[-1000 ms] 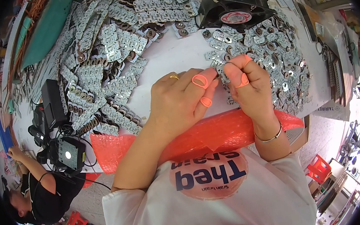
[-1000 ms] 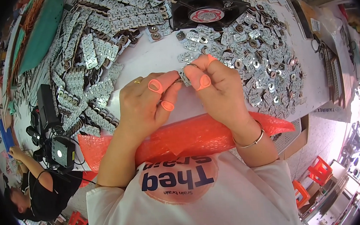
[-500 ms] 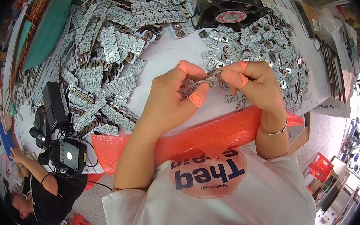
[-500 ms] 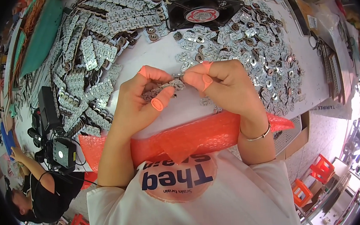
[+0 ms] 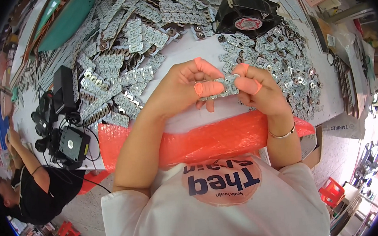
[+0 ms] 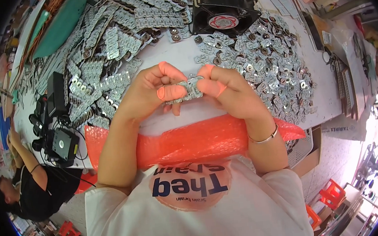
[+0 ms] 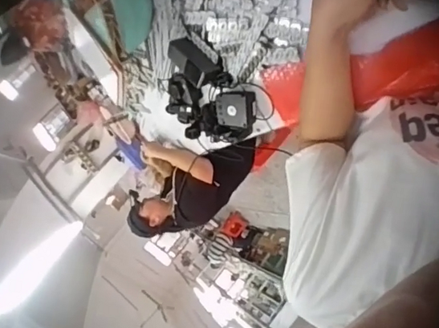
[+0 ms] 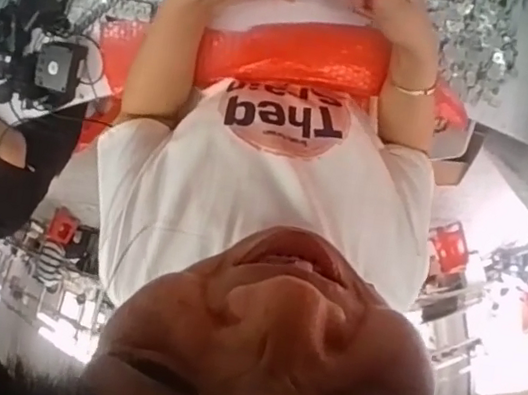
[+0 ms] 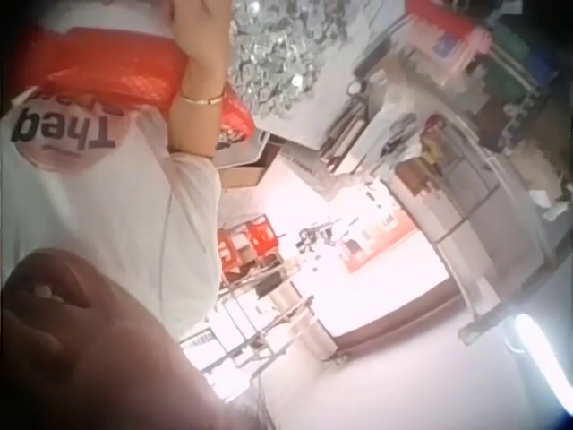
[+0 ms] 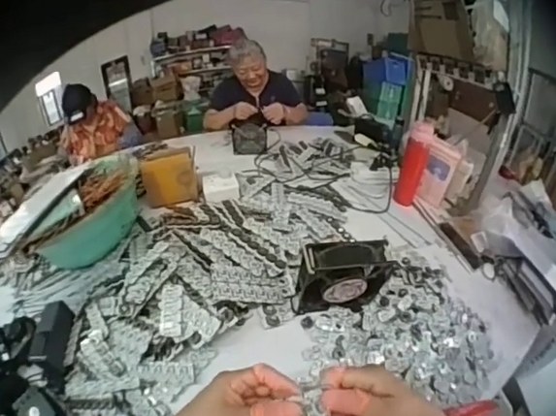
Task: The recorder is manually assembling small metal parts at a workstation.
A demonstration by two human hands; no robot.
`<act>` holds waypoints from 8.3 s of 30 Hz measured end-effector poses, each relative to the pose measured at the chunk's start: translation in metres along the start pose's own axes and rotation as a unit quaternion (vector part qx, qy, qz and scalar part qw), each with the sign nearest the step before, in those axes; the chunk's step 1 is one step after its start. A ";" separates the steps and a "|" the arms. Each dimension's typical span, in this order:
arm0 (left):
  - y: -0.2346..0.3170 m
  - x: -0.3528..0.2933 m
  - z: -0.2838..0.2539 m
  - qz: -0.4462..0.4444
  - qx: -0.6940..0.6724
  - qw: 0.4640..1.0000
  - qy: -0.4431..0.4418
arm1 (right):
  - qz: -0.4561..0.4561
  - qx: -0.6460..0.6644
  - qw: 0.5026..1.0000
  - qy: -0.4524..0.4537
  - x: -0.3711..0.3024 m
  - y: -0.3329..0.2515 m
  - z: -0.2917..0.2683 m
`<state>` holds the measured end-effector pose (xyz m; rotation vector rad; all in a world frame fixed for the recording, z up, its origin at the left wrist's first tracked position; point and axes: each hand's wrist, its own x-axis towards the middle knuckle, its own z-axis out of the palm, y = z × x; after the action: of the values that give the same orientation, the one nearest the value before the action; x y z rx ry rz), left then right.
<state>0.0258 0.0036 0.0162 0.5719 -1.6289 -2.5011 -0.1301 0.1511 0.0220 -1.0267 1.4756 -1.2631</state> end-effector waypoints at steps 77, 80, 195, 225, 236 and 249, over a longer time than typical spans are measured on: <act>-0.021 0.004 0.007 0.074 -0.128 0.989 -0.012 | 0.104 0.297 0.949 0.000 0.002 0.004 0.003; -0.018 0.004 0.015 0.177 0.000 0.982 0.063 | 0.059 0.277 0.957 0.057 0.003 0.007 0.002; -0.032 0.018 0.018 0.374 0.276 0.864 0.193 | -0.014 -0.042 0.989 0.144 0.005 0.010 0.007; -0.037 0.014 0.018 0.210 0.064 0.973 0.071 | 0.041 -0.031 0.991 0.127 0.005 0.006 -0.002; -0.023 0.011 0.025 0.162 -0.057 0.982 0.081 | 0.116 0.133 0.973 0.148 0.009 0.000 0.010; -0.030 0.012 0.029 0.229 0.334 0.911 0.083 | -0.064 -0.117 0.931 0.341 0.008 0.012 -0.010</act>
<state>0.0076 0.0381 -0.0035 0.3698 -2.2177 -1.5029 -0.1417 0.1472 0.0097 -0.8804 2.1543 -1.6701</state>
